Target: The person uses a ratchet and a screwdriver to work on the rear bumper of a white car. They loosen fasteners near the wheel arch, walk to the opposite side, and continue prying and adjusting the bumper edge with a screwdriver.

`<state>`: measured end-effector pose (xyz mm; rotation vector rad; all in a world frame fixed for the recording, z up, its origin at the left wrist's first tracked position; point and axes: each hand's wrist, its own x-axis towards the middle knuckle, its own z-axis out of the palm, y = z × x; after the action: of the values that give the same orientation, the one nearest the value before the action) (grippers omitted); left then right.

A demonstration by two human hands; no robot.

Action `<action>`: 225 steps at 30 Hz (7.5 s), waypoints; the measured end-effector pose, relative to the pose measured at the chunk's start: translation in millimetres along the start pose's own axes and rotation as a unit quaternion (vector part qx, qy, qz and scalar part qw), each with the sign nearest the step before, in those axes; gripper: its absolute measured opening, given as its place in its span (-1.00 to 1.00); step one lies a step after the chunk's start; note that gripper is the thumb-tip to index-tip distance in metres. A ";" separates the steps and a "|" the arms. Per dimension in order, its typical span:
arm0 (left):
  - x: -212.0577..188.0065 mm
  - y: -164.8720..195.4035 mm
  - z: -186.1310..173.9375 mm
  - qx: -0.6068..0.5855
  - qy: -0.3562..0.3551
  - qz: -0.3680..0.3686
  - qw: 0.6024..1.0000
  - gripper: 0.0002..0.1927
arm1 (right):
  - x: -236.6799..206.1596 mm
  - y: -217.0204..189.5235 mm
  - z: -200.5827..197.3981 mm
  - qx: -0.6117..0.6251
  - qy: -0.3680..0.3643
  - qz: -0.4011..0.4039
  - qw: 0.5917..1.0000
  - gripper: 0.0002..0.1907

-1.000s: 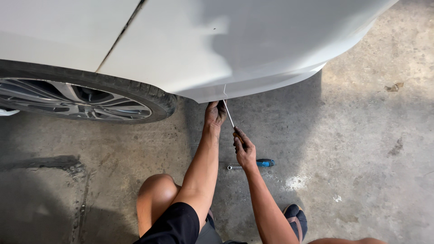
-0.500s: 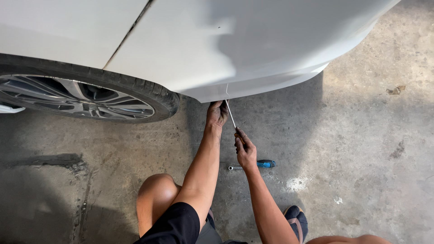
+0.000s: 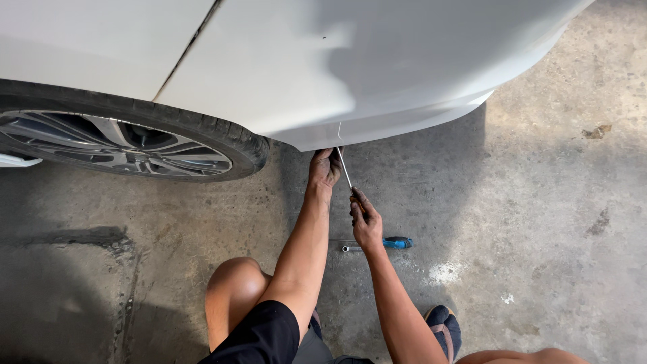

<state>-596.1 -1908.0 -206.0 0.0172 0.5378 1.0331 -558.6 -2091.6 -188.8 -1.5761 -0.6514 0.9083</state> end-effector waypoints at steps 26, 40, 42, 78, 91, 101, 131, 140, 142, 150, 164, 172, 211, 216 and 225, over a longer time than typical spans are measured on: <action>18.5 5.5 -12.2 -0.009 0.001 -0.055 0.998 -0.95 | 11.8 9.0 32.8 -0.115 0.105 -0.229 0.961 -0.60; 23.8 13.6 3.6 0.141 0.016 -0.007 0.990 -0.84 | 47.9 -31.3 23.2 -0.165 0.029 -0.107 0.980 -0.66; 16.5 7.3 0.6 0.102 0.040 0.003 0.994 -0.81 | 31.8 -17.5 23.1 -0.071 -0.001 -0.069 0.995 -0.66; -18.3 3.3 -12.8 0.151 -0.010 0.065 0.986 -0.84 | -4.1 -14.3 20.4 0.210 -0.090 0.041 0.973 -0.56; -16.1 3.5 -13.9 0.155 0.005 0.064 0.986 -0.84 | -7.1 -16.1 31.4 0.234 -0.067 0.075 0.967 -0.58; -11.6 4.5 -9.8 0.176 0.040 0.074 0.981 -0.87 | -9.8 -16.8 39.2 0.237 -0.049 0.105 0.965 -0.58; -3.1 -1.8 -20.1 0.222 -0.027 0.137 0.965 -0.90 | 5.5 -13.3 41.9 0.179 -0.085 0.087 0.976 -0.60; 9.7 -5.7 -28.7 0.294 0.007 0.179 0.939 -0.92 | 17.8 -10.1 55.6 0.136 -0.044 0.035 0.989 -0.62; 13.6 -7.5 -31.5 0.291 0.014 0.184 0.939 -0.93 | 16.0 -8.4 55.7 0.115 -0.039 0.032 0.992 -0.60; 9.7 -9.0 -27.0 0.249 0.022 0.171 0.953 -0.93 | 4.8 -16.5 48.8 0.048 -0.037 -0.029 0.998 -0.64; -3.5 -7.5 -0.1 0.248 0.010 0.201 0.948 -0.93 | 14.3 -32.4 27.4 0.177 -0.100 0.058 0.977 -0.69; 12.4 8.2 -37.4 0.287 -0.039 0.143 0.947 -0.92 | 9.9 33.5 46.1 0.261 -0.139 0.130 0.946 -0.72; 17.6 2.9 -10.0 -0.013 -0.068 0.022 0.997 -0.66 | -2.9 55.4 -67.6 -0.452 -0.054 0.049 0.889 -0.61; 19.0 -0.1 -16.4 -0.037 -0.095 0.016 0.995 -0.70 | -3.2 65.8 -68.4 -0.444 -0.051 0.056 0.893 -0.62; 9.1 -2.7 18.2 0.036 0.008 0.028 0.999 -0.57 | 9.6 36.3 -69.6 -0.451 -0.079 0.119 0.881 -0.60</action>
<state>-582.4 -1897.6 -194.6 0.0880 0.5904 1.0693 -497.7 -2129.2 -222.4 -2.4686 -1.1164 0.9769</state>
